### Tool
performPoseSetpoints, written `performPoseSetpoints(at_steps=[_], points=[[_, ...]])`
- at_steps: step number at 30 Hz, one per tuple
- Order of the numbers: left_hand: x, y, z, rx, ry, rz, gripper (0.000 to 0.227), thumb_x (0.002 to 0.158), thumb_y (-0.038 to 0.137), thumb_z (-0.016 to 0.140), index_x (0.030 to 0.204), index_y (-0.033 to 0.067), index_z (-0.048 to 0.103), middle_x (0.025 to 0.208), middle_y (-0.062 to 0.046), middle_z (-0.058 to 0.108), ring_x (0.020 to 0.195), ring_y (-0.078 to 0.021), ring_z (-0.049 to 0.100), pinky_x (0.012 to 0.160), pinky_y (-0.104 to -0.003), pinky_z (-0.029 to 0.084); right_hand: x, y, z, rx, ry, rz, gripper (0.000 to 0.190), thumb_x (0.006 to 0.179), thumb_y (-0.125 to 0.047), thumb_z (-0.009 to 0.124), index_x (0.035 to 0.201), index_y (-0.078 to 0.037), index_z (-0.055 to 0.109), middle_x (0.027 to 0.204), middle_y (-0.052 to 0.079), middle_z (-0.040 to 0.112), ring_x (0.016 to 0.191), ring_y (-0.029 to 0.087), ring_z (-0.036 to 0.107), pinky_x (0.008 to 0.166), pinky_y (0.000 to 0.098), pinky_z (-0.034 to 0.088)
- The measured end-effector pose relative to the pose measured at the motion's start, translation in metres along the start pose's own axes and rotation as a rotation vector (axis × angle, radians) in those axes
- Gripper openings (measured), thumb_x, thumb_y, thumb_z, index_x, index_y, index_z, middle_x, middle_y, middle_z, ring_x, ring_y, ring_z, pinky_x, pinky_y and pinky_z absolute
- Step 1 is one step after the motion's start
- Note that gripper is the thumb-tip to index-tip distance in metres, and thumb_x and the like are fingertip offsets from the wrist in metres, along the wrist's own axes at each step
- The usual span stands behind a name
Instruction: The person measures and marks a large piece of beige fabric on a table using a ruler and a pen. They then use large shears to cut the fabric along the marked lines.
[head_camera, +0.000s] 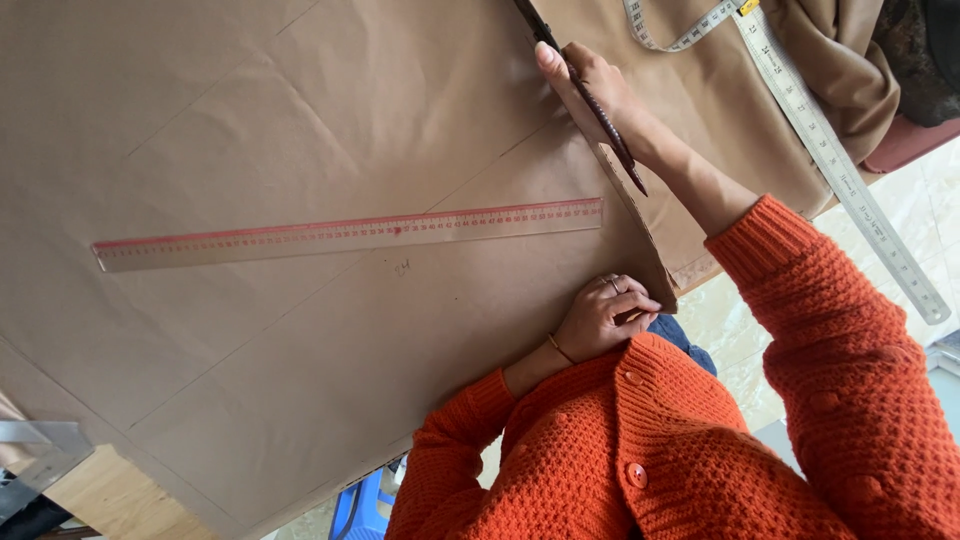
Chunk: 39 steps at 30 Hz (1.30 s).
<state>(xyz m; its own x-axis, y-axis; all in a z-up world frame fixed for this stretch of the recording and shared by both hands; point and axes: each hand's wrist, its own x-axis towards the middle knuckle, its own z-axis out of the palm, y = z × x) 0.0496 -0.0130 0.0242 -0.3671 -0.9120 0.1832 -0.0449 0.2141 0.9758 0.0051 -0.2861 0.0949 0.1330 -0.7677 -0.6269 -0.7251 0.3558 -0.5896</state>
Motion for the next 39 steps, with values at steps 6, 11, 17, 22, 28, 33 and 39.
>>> performPoseSetpoints(at_steps=[6,11,17,22,28,33,39], points=[[0.002,0.001,-0.001,0.006,0.007,-0.001,0.007,0.097,0.014,0.071,0.104,0.015,0.071,0.101,-0.002,0.067,0.089,-0.0187,0.065,0.086,-0.036,0.054,0.007,0.004,0.002,-0.022,0.027,-0.058,0.066,0.098,-0.079,0.031,0.082,-0.014,0.033,0.074,-0.002,0.037,0.07,0.017,0.037,0.068,0.0321,0.033],[0.001,0.001,0.0,-0.002,-0.003,-0.003,0.009,0.096,0.012,0.071,0.105,0.0146,0.071,0.103,-0.002,0.067,0.091,-0.0187,0.064,0.087,-0.036,0.054,-0.005,-0.024,-0.004,0.0,0.001,-0.023,0.066,0.095,-0.079,0.03,0.086,-0.014,0.033,0.082,-0.001,0.046,0.074,0.016,0.041,0.07,0.0318,0.036],[0.001,0.001,0.0,-0.007,0.01,-0.008,0.009,0.096,0.012,0.072,0.104,0.015,0.071,0.102,-0.001,0.067,0.089,-0.0177,0.064,0.086,-0.035,0.054,0.006,-0.028,-0.004,-0.004,0.004,-0.033,0.067,0.093,-0.081,0.029,0.089,-0.015,0.037,0.086,0.001,0.053,0.078,0.017,0.058,0.073,0.0323,0.043],[0.001,0.002,-0.001,-0.014,0.007,-0.011,0.008,0.096,0.012,0.072,0.104,0.0146,0.071,0.101,-0.002,0.067,0.089,-0.0178,0.064,0.086,-0.035,0.054,0.01,-0.02,-0.004,-0.028,0.037,-0.104,0.063,0.1,-0.076,0.031,0.083,-0.015,0.03,0.077,-0.004,0.033,0.069,0.014,0.032,0.064,0.0326,0.03],[0.002,0.001,-0.001,-0.006,0.009,-0.005,0.008,0.097,0.012,0.071,0.104,0.0148,0.071,0.101,-0.001,0.067,0.089,-0.0177,0.064,0.086,-0.035,0.054,0.017,-0.014,-0.001,-0.027,0.046,-0.11,0.066,0.098,-0.078,0.032,0.084,-0.014,0.032,0.078,-0.002,0.038,0.071,0.015,0.038,0.067,0.0332,0.034],[0.002,0.002,-0.002,0.0,0.003,0.002,0.008,0.096,0.012,0.071,0.104,0.0147,0.071,0.101,-0.001,0.067,0.09,-0.0182,0.064,0.087,-0.036,0.053,0.021,-0.014,0.0,-0.047,0.039,-0.112,0.068,0.098,-0.08,0.03,0.085,-0.013,0.032,0.079,0.001,0.046,0.072,0.019,0.052,0.071,0.0345,0.041],[0.004,0.004,-0.003,-0.015,0.02,0.018,0.008,0.097,0.01,0.071,0.105,0.0133,0.07,0.101,-0.003,0.067,0.088,-0.018,0.065,0.086,-0.035,0.054,0.018,-0.016,-0.002,-0.042,0.043,-0.099,0.068,0.098,-0.08,0.03,0.084,-0.014,0.031,0.081,0.0,0.042,0.072,0.017,0.046,0.068,0.0334,0.038]])
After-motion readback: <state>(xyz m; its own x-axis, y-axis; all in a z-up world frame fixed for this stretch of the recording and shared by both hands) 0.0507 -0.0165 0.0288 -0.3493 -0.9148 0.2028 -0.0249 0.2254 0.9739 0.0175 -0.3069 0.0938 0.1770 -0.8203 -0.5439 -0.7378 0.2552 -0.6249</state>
